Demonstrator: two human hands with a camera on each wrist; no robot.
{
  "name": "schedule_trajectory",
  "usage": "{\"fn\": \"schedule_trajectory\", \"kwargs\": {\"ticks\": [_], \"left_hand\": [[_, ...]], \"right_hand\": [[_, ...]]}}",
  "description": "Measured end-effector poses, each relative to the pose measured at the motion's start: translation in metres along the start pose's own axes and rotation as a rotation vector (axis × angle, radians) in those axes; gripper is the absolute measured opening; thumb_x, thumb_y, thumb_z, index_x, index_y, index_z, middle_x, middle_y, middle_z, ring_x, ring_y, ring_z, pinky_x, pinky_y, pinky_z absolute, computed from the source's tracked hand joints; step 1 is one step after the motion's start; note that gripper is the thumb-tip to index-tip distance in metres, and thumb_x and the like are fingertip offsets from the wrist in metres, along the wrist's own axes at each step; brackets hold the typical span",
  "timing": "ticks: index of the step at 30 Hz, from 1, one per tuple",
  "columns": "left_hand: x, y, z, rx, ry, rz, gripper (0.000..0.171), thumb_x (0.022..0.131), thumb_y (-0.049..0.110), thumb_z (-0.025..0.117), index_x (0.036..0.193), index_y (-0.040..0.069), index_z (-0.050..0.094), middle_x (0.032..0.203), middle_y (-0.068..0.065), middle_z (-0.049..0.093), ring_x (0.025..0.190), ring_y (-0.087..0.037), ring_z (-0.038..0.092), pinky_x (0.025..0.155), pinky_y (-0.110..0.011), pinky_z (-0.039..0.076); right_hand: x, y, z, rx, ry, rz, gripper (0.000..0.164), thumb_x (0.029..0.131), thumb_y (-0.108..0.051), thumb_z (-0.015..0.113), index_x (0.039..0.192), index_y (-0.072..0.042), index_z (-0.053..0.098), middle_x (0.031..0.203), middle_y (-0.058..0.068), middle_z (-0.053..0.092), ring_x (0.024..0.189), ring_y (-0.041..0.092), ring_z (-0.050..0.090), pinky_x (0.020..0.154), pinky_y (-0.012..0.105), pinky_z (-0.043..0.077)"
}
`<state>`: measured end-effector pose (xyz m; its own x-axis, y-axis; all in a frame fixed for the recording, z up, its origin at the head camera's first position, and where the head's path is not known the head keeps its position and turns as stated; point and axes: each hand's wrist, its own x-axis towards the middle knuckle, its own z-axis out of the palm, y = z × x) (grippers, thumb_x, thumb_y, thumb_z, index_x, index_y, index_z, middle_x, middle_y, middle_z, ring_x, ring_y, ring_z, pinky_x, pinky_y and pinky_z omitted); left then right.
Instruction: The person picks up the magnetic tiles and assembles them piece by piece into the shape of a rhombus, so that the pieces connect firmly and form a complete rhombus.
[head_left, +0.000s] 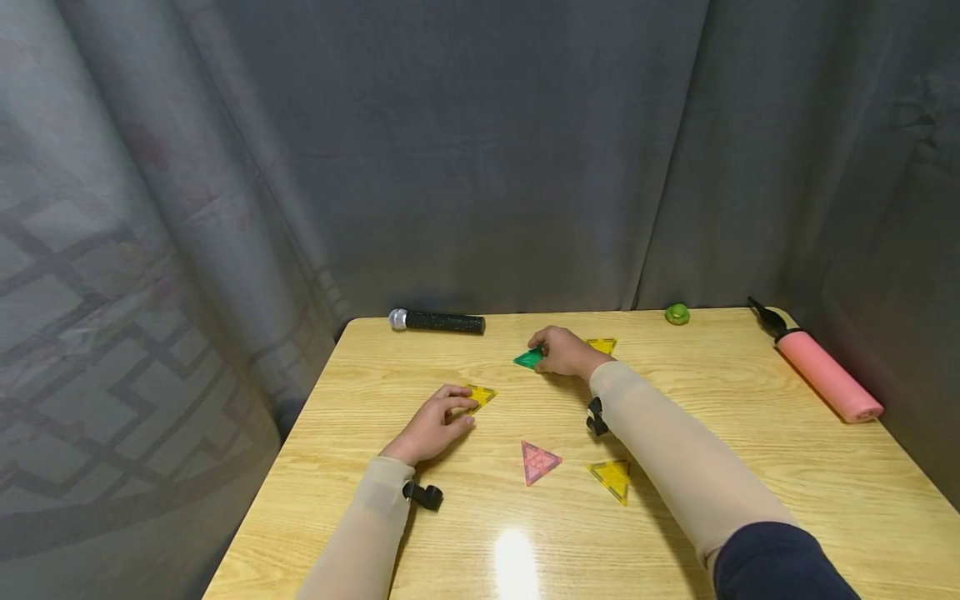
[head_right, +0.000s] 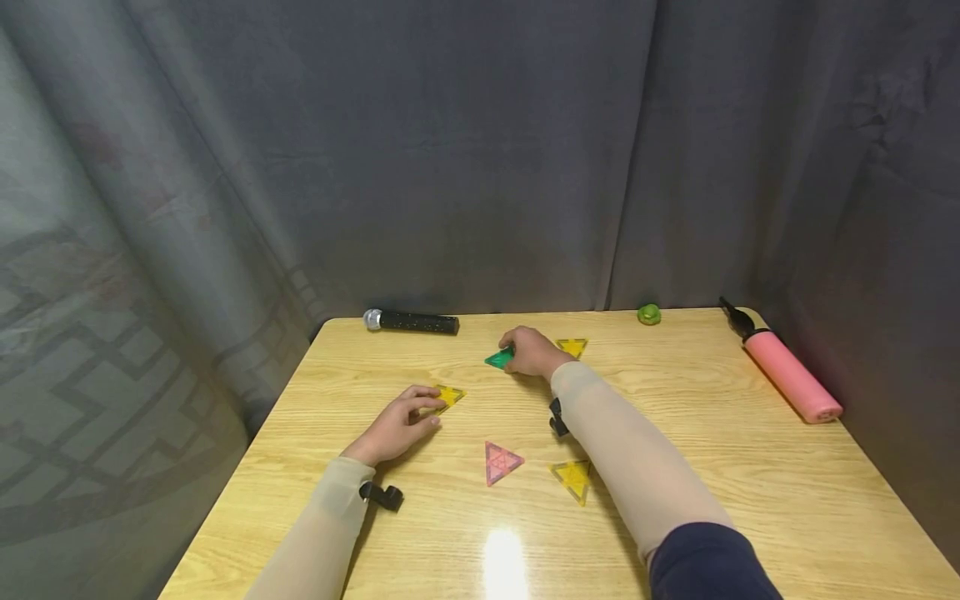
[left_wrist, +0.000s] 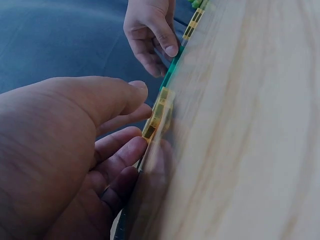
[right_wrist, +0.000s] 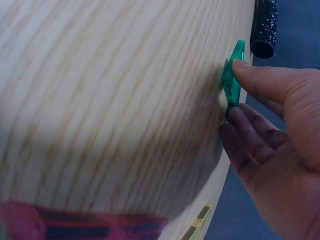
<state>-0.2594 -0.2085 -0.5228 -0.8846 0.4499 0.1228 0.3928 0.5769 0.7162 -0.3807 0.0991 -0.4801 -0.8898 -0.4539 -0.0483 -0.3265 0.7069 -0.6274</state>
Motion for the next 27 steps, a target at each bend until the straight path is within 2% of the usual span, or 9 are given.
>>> {"fn": "schedule_trajectory", "kwargs": {"ticks": [7, 13, 22, 27], "left_hand": [[-0.001, 0.0006, -0.0015, -0.016, 0.003, -0.009, 0.029, 0.104, 0.013, 0.067, 0.133, 0.009, 0.071, 0.149, -0.004, 0.053, 0.136, -0.026, 0.052, 0.108, -0.045, 0.05], [-0.0015, 0.0038, -0.0018, -0.005, 0.01, -0.017, 0.028, 0.103, 0.008, 0.067, 0.131, 0.008, 0.072, 0.148, -0.004, 0.054, 0.134, -0.025, 0.054, 0.106, -0.044, 0.05], [0.0005, 0.0057, -0.0003, 0.02, 0.009, -0.015, 0.027, 0.103, 0.009, 0.068, 0.13, 0.007, 0.072, 0.146, -0.004, 0.055, 0.132, -0.023, 0.055, 0.103, -0.04, 0.053], [0.0006, 0.0064, -0.0001, 0.006, 0.001, -0.007, 0.028, 0.103, 0.01, 0.068, 0.131, 0.006, 0.072, 0.147, -0.007, 0.055, 0.132, -0.024, 0.056, 0.103, -0.04, 0.053]], "right_hand": [[-0.001, 0.0003, -0.0006, -0.038, 0.017, -0.005, 0.052, 0.087, -0.006, 0.086, 0.136, 0.0, 0.067, 0.132, 0.018, 0.065, 0.113, 0.029, 0.063, 0.102, 0.046, 0.052], [-0.0033, -0.0019, -0.0005, -0.091, 0.063, -0.018, 0.053, 0.082, -0.008, 0.091, 0.131, -0.003, 0.07, 0.129, 0.018, 0.059, 0.112, 0.029, 0.061, 0.104, 0.047, 0.05], [-0.0028, -0.0004, 0.0001, -0.044, 0.08, -0.014, 0.048, 0.087, -0.001, 0.084, 0.132, -0.002, 0.068, 0.128, 0.018, 0.055, 0.108, 0.029, 0.059, 0.099, 0.044, 0.052], [-0.0035, -0.0021, 0.0003, 0.057, 0.076, 0.008, 0.051, 0.089, 0.004, 0.08, 0.137, 0.0, 0.063, 0.125, 0.016, 0.056, 0.102, 0.027, 0.059, 0.089, 0.04, 0.055]]}}
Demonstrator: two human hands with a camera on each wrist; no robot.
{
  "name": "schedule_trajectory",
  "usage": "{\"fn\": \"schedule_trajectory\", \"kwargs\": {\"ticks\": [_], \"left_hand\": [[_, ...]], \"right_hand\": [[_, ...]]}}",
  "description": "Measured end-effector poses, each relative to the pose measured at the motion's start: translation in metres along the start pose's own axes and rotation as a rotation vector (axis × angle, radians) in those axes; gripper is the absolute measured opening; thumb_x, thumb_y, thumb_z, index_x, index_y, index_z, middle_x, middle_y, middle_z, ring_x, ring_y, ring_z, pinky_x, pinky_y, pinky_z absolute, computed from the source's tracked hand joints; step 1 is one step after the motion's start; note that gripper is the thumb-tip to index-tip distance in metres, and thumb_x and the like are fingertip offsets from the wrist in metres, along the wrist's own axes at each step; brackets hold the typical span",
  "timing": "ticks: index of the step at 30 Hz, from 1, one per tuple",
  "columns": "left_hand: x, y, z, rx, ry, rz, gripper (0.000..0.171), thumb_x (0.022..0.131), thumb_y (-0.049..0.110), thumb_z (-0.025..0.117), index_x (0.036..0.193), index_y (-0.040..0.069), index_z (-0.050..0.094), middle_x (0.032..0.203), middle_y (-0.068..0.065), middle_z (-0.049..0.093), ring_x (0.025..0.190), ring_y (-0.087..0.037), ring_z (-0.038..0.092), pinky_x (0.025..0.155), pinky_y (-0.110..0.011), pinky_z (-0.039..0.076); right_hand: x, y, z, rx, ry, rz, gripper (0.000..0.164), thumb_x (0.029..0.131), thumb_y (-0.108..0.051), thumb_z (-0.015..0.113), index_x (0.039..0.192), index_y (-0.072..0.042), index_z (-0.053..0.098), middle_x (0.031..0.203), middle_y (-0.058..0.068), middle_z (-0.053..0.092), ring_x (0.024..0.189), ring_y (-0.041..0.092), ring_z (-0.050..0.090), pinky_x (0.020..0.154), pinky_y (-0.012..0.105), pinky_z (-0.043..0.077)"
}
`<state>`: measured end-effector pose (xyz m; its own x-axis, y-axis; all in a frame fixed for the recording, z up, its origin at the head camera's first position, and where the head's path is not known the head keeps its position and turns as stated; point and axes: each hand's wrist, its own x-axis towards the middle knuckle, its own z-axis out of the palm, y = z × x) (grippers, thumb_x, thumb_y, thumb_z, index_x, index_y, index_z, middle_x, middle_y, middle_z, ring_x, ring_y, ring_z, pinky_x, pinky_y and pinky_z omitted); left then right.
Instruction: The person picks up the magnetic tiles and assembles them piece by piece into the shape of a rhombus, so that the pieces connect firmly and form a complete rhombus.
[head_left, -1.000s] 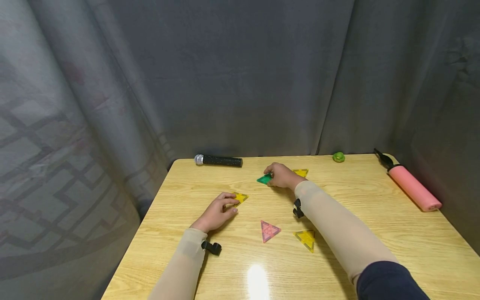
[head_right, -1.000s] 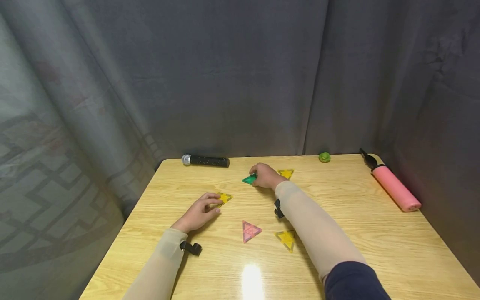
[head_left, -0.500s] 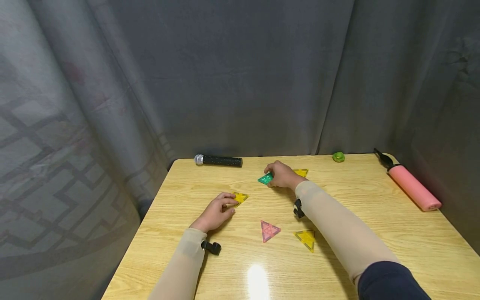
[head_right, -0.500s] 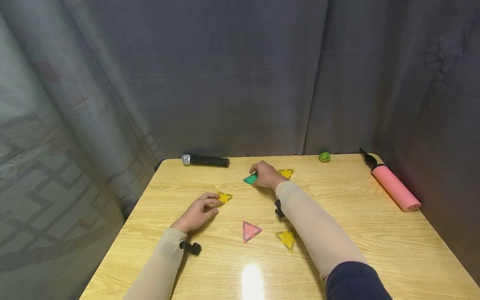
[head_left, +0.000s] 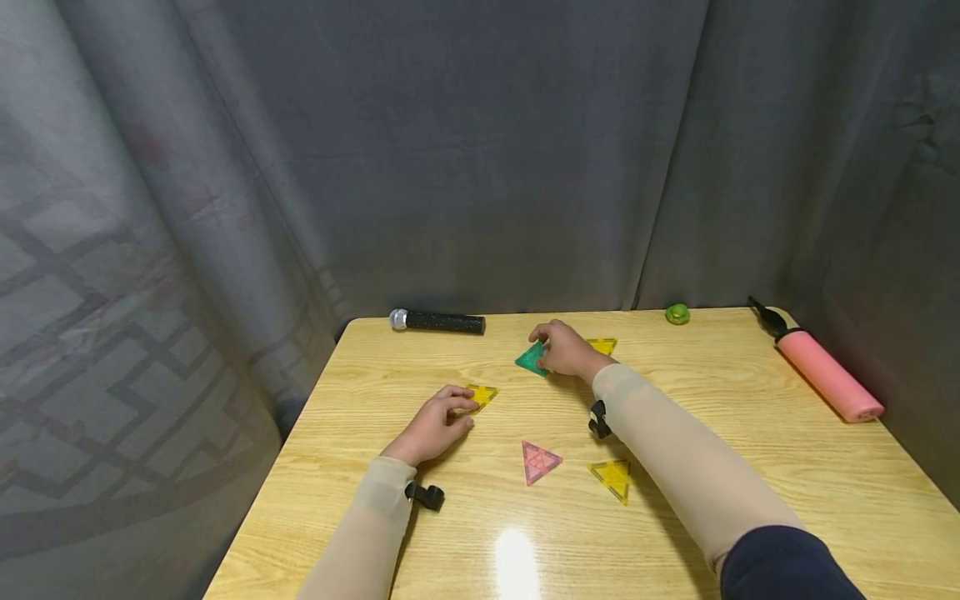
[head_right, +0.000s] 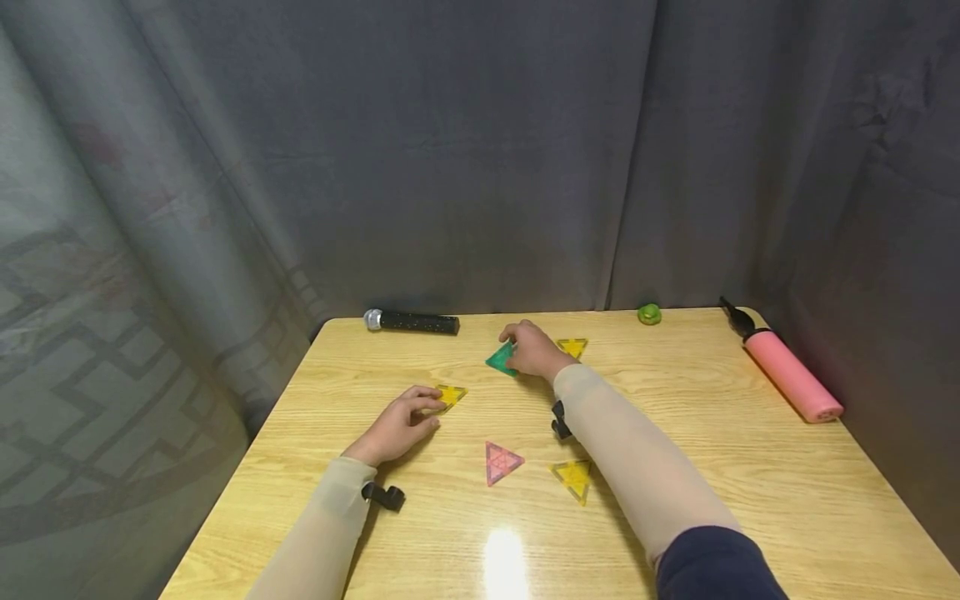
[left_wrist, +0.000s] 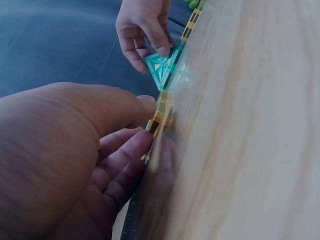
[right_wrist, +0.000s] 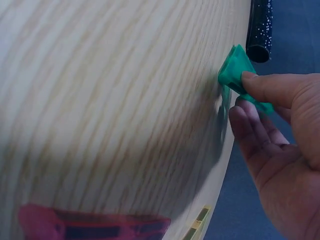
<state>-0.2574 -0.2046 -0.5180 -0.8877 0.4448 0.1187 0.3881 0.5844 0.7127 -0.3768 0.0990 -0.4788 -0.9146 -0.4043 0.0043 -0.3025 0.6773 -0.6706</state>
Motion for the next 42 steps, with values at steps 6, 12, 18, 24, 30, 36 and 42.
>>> {"fn": "schedule_trajectory", "kwargs": {"ticks": [6, 12, 18, 24, 30, 36, 42], "left_hand": [[0.0, 0.0, 0.001, 0.008, -0.007, -0.004, 0.03, 0.103, 0.01, 0.068, 0.132, 0.006, 0.071, 0.147, -0.006, 0.055, 0.131, -0.023, 0.056, 0.103, -0.039, 0.053], [0.0, 0.001, 0.003, 0.005, -0.009, 0.0, 0.031, 0.103, 0.01, 0.068, 0.133, 0.005, 0.07, 0.147, -0.007, 0.055, 0.132, -0.023, 0.055, 0.104, -0.041, 0.052], [0.0, 0.002, 0.004, 0.011, -0.011, 0.002, 0.032, 0.103, 0.01, 0.068, 0.134, 0.004, 0.069, 0.147, -0.006, 0.055, 0.132, -0.021, 0.055, 0.105, -0.04, 0.052], [0.0, 0.005, 0.004, 0.01, -0.023, 0.012, 0.034, 0.104, 0.011, 0.068, 0.136, 0.004, 0.068, 0.148, -0.007, 0.054, 0.138, -0.024, 0.052, 0.111, -0.042, 0.048], [0.001, 0.005, 0.004, 0.014, -0.027, 0.011, 0.035, 0.104, 0.012, 0.068, 0.138, 0.004, 0.067, 0.148, -0.007, 0.055, 0.14, -0.024, 0.05, 0.114, -0.04, 0.045], [0.002, 0.004, 0.006, 0.031, -0.021, 0.022, 0.035, 0.104, 0.013, 0.068, 0.138, 0.004, 0.067, 0.146, -0.007, 0.056, 0.139, -0.025, 0.05, 0.115, -0.041, 0.044], [0.001, 0.006, 0.005, 0.057, -0.02, 0.033, 0.036, 0.103, 0.012, 0.068, 0.138, 0.004, 0.067, 0.146, -0.007, 0.056, 0.14, -0.027, 0.05, 0.116, -0.046, 0.042]], "right_hand": [[0.0, -0.001, 0.003, 0.05, -0.019, -0.001, 0.053, 0.091, 0.003, 0.079, 0.14, 0.001, 0.06, 0.101, 0.011, 0.06, 0.082, 0.021, 0.054, 0.073, 0.032, 0.05], [-0.001, -0.002, 0.004, 0.057, -0.001, 0.009, 0.037, 0.091, -0.001, 0.08, 0.126, 0.001, 0.066, 0.089, 0.007, 0.058, 0.078, 0.02, 0.053, 0.069, 0.031, 0.047], [-0.002, -0.001, 0.004, 0.048, 0.025, 0.008, 0.02, 0.09, -0.003, 0.081, 0.104, -0.002, 0.067, 0.088, 0.006, 0.059, 0.081, 0.021, 0.054, 0.071, 0.03, 0.048], [-0.003, -0.004, 0.006, 0.057, 0.046, -0.017, 0.015, 0.091, -0.005, 0.081, 0.1, -0.005, 0.068, 0.087, 0.006, 0.061, 0.08, 0.021, 0.055, 0.071, 0.032, 0.049], [-0.002, -0.006, 0.008, 0.072, 0.048, -0.035, 0.015, 0.092, -0.007, 0.08, 0.1, -0.007, 0.067, 0.09, 0.006, 0.062, 0.081, 0.021, 0.057, 0.071, 0.032, 0.05], [-0.003, -0.009, 0.009, 0.043, 0.052, -0.05, 0.014, 0.094, -0.01, 0.079, 0.101, -0.008, 0.068, 0.09, 0.005, 0.063, 0.079, 0.021, 0.057, 0.071, 0.033, 0.049], [-0.003, -0.012, 0.009, 0.063, 0.044, -0.062, 0.013, 0.094, -0.009, 0.078, 0.101, -0.009, 0.068, 0.09, 0.005, 0.064, 0.077, 0.021, 0.057, 0.069, 0.033, 0.048]]}}
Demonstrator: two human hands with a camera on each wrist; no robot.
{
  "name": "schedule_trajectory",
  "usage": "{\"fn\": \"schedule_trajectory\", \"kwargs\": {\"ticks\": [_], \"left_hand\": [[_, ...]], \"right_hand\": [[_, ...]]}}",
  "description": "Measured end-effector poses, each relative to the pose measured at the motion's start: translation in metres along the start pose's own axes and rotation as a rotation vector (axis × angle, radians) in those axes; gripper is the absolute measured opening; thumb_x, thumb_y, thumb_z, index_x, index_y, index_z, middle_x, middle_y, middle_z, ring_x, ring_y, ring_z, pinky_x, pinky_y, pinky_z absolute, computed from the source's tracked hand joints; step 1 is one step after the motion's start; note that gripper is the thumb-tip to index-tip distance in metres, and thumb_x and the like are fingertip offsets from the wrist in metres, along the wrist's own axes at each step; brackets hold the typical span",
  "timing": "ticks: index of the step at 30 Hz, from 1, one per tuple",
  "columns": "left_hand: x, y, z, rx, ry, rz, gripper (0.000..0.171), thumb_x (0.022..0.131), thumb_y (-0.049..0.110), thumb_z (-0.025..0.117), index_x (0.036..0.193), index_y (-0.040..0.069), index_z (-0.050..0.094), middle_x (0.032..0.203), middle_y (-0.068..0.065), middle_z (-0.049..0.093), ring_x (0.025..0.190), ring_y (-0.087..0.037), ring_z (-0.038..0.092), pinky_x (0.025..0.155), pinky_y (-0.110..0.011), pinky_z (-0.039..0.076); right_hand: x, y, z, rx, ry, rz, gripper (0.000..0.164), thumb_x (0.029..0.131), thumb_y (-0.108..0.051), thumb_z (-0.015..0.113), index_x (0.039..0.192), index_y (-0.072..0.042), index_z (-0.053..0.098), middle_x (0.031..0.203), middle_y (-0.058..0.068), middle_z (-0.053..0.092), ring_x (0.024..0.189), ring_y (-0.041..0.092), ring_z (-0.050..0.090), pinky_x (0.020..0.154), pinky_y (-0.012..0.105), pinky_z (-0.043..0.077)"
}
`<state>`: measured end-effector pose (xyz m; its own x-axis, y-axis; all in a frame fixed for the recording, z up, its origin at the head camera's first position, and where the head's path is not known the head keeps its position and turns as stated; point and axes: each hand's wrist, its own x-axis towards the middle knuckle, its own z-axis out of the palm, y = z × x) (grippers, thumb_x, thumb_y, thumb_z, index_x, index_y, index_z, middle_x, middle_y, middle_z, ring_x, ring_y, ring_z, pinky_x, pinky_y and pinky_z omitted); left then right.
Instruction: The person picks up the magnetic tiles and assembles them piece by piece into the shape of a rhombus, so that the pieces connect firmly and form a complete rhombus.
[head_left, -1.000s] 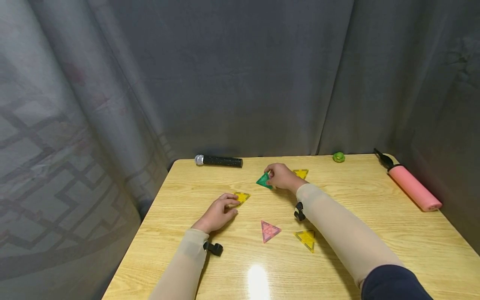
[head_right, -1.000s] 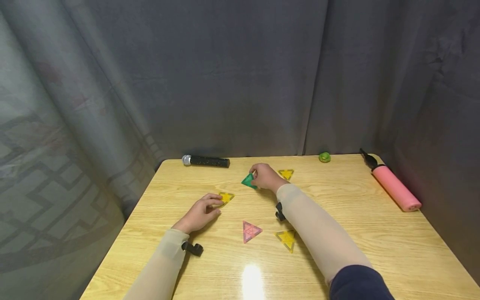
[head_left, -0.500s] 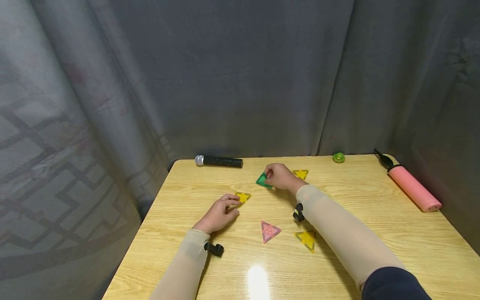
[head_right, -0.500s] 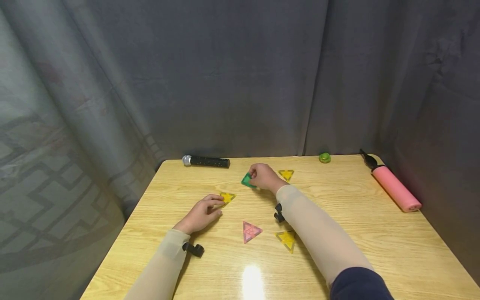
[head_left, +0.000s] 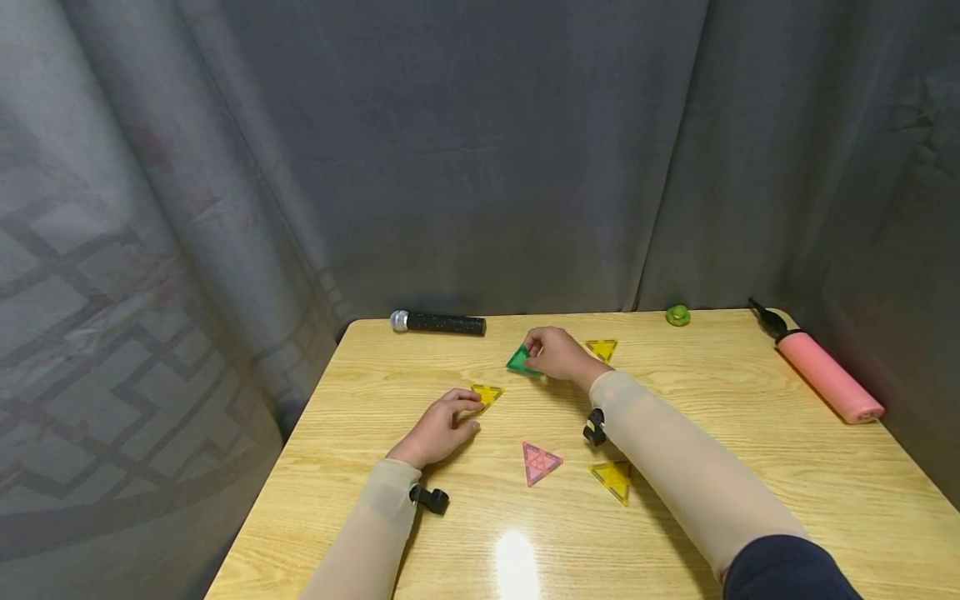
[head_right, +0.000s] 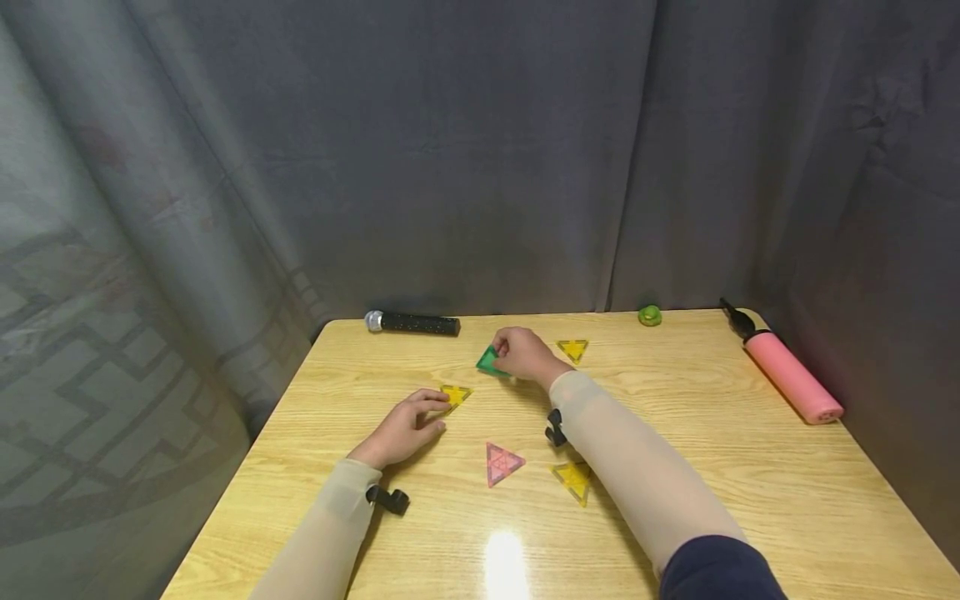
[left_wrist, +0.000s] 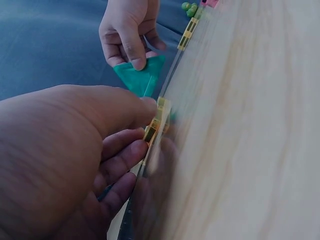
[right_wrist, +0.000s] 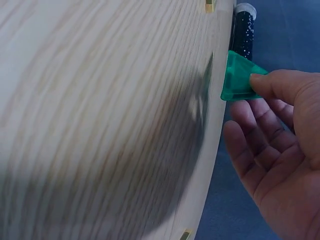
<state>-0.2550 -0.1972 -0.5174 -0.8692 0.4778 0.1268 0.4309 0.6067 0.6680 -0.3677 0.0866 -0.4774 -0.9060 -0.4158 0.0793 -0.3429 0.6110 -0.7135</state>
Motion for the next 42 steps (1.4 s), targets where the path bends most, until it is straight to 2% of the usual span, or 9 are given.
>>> {"fn": "schedule_trajectory", "kwargs": {"ticks": [5, 15, 22, 42], "left_hand": [[0.0, 0.001, 0.0, 0.011, -0.006, -0.015, 0.038, 0.1, 0.01, 0.071, 0.139, 0.006, 0.067, 0.147, -0.005, 0.055, 0.141, -0.026, 0.048, 0.117, -0.045, 0.041], [0.001, 0.002, 0.002, 0.028, 0.018, 0.0, 0.041, 0.098, 0.007, 0.073, 0.138, 0.005, 0.067, 0.146, -0.005, 0.055, 0.14, -0.028, 0.049, 0.116, -0.047, 0.042], [0.002, 0.003, 0.003, 0.039, 0.006, -0.03, 0.04, 0.098, 0.01, 0.074, 0.139, 0.011, 0.068, 0.147, 0.0, 0.054, 0.141, -0.023, 0.048, 0.117, -0.043, 0.041], [0.003, 0.004, 0.007, 0.029, -0.012, -0.017, 0.042, 0.099, 0.008, 0.072, 0.141, 0.008, 0.065, 0.148, -0.002, 0.053, 0.143, -0.023, 0.046, 0.117, -0.042, 0.04]], "right_hand": [[0.001, -0.002, 0.001, 0.01, 0.001, -0.006, 0.013, 0.094, -0.009, 0.077, 0.103, -0.008, 0.068, 0.092, 0.005, 0.064, 0.078, 0.02, 0.057, 0.068, 0.032, 0.049], [0.0, -0.012, 0.003, 0.033, 0.005, -0.043, 0.012, 0.094, -0.007, 0.077, 0.102, -0.008, 0.068, 0.091, 0.005, 0.064, 0.077, 0.02, 0.057, 0.067, 0.033, 0.049], [0.0, -0.02, 0.006, 0.044, 0.001, -0.041, 0.011, 0.096, -0.009, 0.077, 0.103, -0.008, 0.069, 0.093, 0.005, 0.065, 0.079, 0.02, 0.059, 0.067, 0.033, 0.05], [-0.001, -0.029, 0.015, 0.019, -0.041, -0.054, 0.012, 0.096, -0.01, 0.077, 0.103, -0.009, 0.067, 0.093, 0.004, 0.065, 0.079, 0.02, 0.06, 0.068, 0.034, 0.051]]}}
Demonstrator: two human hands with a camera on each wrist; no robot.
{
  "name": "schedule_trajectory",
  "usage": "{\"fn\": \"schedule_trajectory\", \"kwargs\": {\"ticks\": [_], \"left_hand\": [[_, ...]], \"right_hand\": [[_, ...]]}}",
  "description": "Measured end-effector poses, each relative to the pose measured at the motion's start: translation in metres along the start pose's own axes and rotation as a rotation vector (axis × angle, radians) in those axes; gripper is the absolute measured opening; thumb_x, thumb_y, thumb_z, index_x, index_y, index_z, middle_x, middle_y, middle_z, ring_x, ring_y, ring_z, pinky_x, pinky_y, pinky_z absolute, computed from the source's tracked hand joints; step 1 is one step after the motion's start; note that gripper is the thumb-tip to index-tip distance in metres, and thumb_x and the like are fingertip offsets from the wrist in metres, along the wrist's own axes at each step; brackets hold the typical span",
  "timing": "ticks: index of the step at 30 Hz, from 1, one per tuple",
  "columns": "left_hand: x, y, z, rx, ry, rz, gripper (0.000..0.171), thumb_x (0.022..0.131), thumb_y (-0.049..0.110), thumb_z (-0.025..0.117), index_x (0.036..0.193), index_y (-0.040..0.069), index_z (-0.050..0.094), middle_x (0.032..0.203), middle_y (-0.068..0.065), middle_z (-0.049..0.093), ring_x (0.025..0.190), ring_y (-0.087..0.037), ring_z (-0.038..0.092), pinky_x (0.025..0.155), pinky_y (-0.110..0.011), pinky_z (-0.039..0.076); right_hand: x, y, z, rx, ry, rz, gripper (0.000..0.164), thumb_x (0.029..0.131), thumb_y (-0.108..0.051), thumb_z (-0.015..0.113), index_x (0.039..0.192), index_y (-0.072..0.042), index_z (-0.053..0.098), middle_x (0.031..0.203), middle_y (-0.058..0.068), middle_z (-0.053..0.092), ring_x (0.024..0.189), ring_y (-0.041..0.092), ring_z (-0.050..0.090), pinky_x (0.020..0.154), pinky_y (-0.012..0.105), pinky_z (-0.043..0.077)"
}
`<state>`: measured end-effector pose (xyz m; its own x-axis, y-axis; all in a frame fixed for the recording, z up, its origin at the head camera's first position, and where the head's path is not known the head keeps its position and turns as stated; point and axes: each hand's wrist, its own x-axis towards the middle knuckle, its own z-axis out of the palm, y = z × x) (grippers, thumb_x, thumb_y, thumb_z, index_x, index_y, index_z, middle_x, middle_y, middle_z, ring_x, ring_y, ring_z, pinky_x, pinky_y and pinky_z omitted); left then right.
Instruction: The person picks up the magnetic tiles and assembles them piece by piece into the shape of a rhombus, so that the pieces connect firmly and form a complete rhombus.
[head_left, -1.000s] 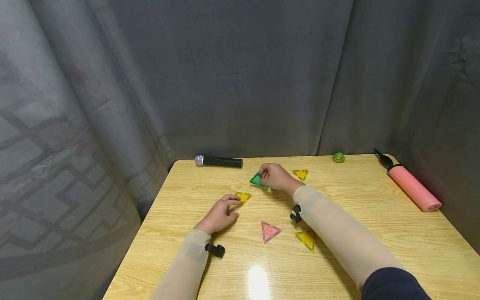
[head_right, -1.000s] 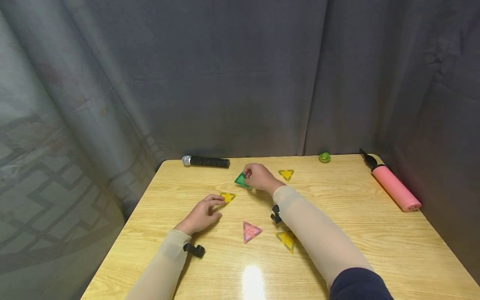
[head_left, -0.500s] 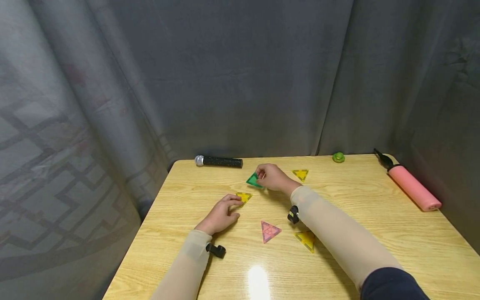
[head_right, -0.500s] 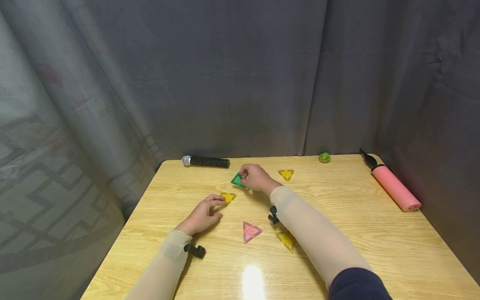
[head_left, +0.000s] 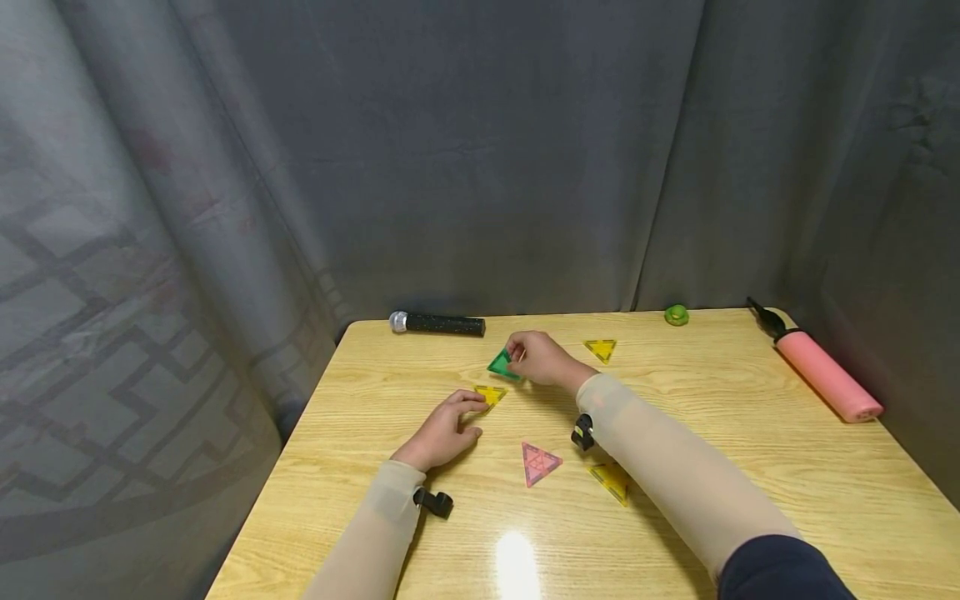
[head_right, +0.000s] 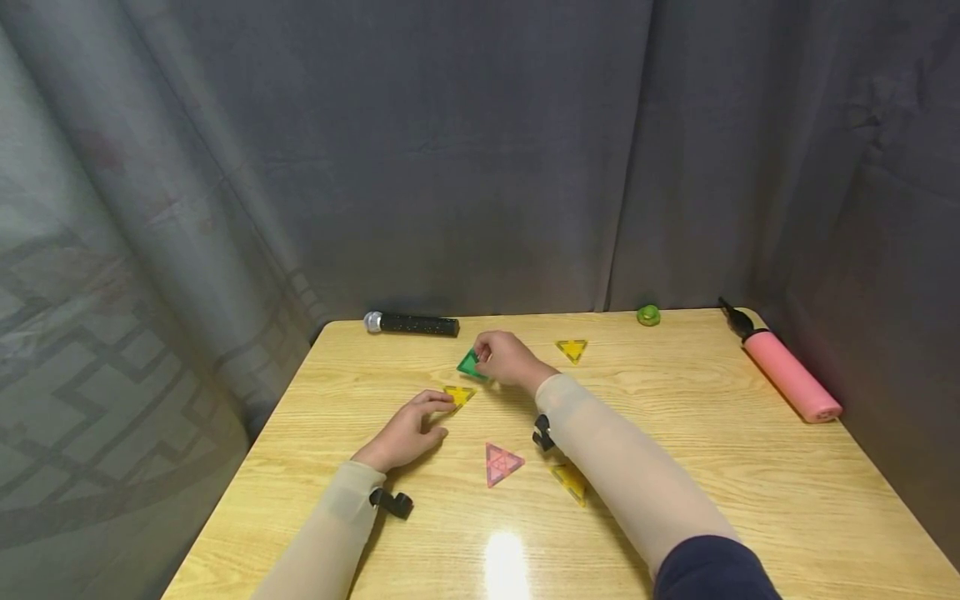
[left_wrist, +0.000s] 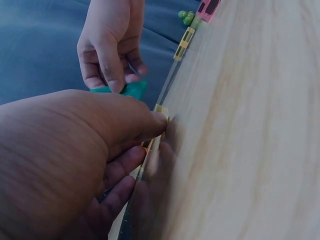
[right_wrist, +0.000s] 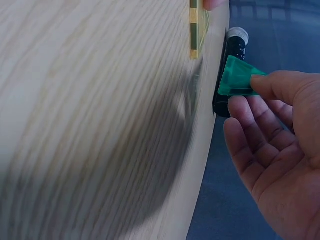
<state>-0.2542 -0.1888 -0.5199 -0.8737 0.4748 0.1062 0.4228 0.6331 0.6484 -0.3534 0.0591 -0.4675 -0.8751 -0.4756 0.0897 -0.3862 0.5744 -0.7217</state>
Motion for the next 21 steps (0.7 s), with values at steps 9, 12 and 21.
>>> {"fn": "schedule_trajectory", "kwargs": {"ticks": [9, 12, 21], "left_hand": [[0.0, -0.001, 0.001, 0.016, 0.003, 0.011, 0.042, 0.099, 0.008, 0.072, 0.14, 0.008, 0.066, 0.148, -0.002, 0.053, 0.142, -0.024, 0.046, 0.117, -0.042, 0.041], [0.0, -0.001, 0.001, 0.015, -0.002, 0.003, 0.042, 0.099, 0.009, 0.072, 0.141, 0.009, 0.066, 0.149, -0.002, 0.052, 0.143, -0.023, 0.046, 0.117, -0.042, 0.041], [0.0, 0.0, 0.001, -0.001, -0.011, -0.002, 0.042, 0.099, 0.008, 0.071, 0.141, 0.007, 0.065, 0.15, -0.003, 0.052, 0.144, -0.022, 0.045, 0.118, -0.041, 0.04]], "right_hand": [[0.002, -0.004, 0.006, -0.012, -0.015, -0.014, 0.012, 0.096, -0.011, 0.077, 0.104, -0.009, 0.068, 0.092, 0.003, 0.065, 0.079, 0.019, 0.06, 0.068, 0.033, 0.051], [0.003, -0.004, 0.009, -0.018, -0.026, -0.023, 0.012, 0.096, -0.011, 0.077, 0.104, -0.009, 0.068, 0.091, 0.002, 0.065, 0.079, 0.018, 0.06, 0.068, 0.033, 0.051], [0.004, -0.005, 0.013, -0.032, -0.033, -0.031, 0.012, 0.095, -0.01, 0.078, 0.102, -0.01, 0.068, 0.09, 0.001, 0.064, 0.077, 0.018, 0.059, 0.067, 0.032, 0.05]]}}
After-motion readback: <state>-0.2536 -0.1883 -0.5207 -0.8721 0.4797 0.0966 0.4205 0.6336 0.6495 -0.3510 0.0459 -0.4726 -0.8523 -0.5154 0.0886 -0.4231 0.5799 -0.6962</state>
